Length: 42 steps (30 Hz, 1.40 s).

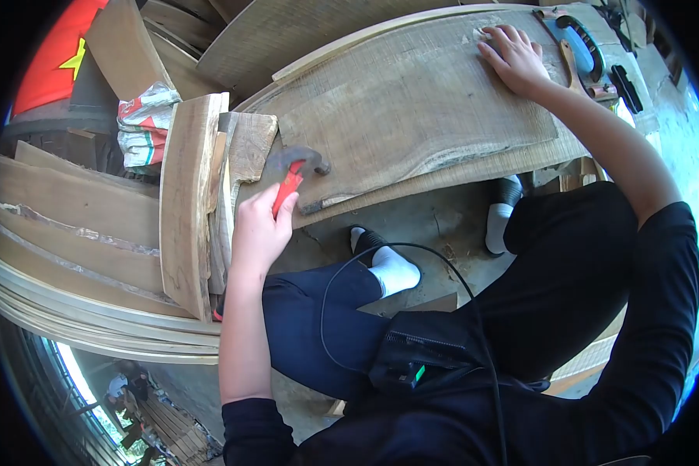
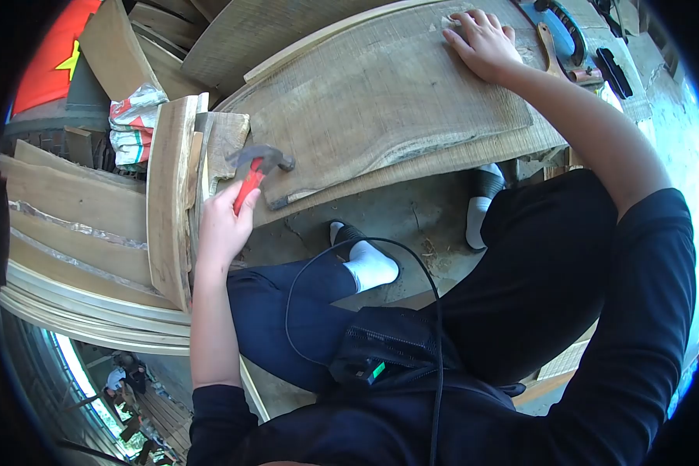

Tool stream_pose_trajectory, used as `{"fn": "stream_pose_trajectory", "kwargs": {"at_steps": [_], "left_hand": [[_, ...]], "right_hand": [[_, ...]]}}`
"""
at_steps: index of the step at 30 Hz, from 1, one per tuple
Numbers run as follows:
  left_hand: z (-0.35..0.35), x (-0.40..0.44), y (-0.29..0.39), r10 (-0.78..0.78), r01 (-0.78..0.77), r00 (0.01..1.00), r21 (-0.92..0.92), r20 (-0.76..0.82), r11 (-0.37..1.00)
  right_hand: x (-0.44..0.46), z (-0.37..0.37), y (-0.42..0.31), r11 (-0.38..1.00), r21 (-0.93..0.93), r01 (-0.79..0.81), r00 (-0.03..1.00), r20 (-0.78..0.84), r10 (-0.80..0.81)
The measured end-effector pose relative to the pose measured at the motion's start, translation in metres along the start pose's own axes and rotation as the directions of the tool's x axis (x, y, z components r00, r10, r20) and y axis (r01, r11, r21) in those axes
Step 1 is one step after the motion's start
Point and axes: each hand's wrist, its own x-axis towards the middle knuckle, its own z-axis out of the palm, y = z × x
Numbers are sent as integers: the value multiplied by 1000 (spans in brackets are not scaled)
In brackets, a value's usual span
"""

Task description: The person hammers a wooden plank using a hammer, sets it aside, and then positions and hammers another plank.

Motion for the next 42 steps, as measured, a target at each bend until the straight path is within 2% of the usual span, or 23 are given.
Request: {"fn": "stream_pose_trajectory", "kwargs": {"at_steps": [3, 5, 8, 13, 17, 19, 21, 23, 24, 25, 27, 29, 33, 35, 37, 42], "left_hand": [[8, 30, -1, 11, -9, 998, 38, -59, 999], [14, 52, 2, -96, 94, 982, -19, -162, 995], [25, 80, -15, -84, 81, 984, -26, -156, 996], [30, 91, -1, -35, 32, 985, -17, -171, 999], [21, 92, 13, -55, 55, 995, 6, -88, 998], [13, 82, 23, -42, 42, 999, 65, -2, 997], [10, 67, 32, -14, 14, 1000, 46, 7, 999], [9, 48, 38, 3, -4, 1000, 33, 20, 999], [10, 40, 41, 0, 0, 1000, 13, -17, 1000], [9, 33, 44, -2, 1, 998, -9, -55, 1000], [7, 25, 47, -82, 82, 997, 13, -2, 997], [8, 19, 40, -30, 29, 999, 15, 43, 999], [6, -2, 49, 45, -44, 998, -30, 33, 999], [8, -14, 51, 42, -40, 997, -22, 68, 999], [11, -22, 57, -1, 13, 993, -96, 121, 995], [14, -21, 72, 6, 8, 995, -131, 104, 991]], "right_hand": [[-1, -4, 1, 999, 24, -39, 999, 37, 38], [-1, -6, -2, 999, 26, -28, 998, 58, 27], [-1, -8, -2, 999, 22, -24, 998, 55, 22], [-2, -3, 0, 999, 34, -27, 999, 48, 26], [-1, 4, 3, 1000, -29, -9, 999, 38, 10], [0, 7, 5, 1000, -21, -13, 999, 32, 14], [0, -6, -1, 1000, -7, -19, 999, 26, 20], [0, -51, -16, 970, 222, -98, 980, 193, 55], [0, -46, -17, 962, 256, -98, 986, 154, 59], [-2, -44, -16, 960, 258, -104, 985, 159, 64], [-3, -44, -14, 958, 267, -107, 985, 163, 65], [-1, -47, -15, 959, 266, -98, 984, 169, 54], [-1, -46, -15, 960, 259, -109, 984, 167, 67], [-1, -44, -13, 960, 256, -114, 983, 171, 71], [-1, -45, -15, 961, 255, -106, 983, 173, 63], [-1, -47, -16, 958, 265, -108, 982, 180, 61]]}}
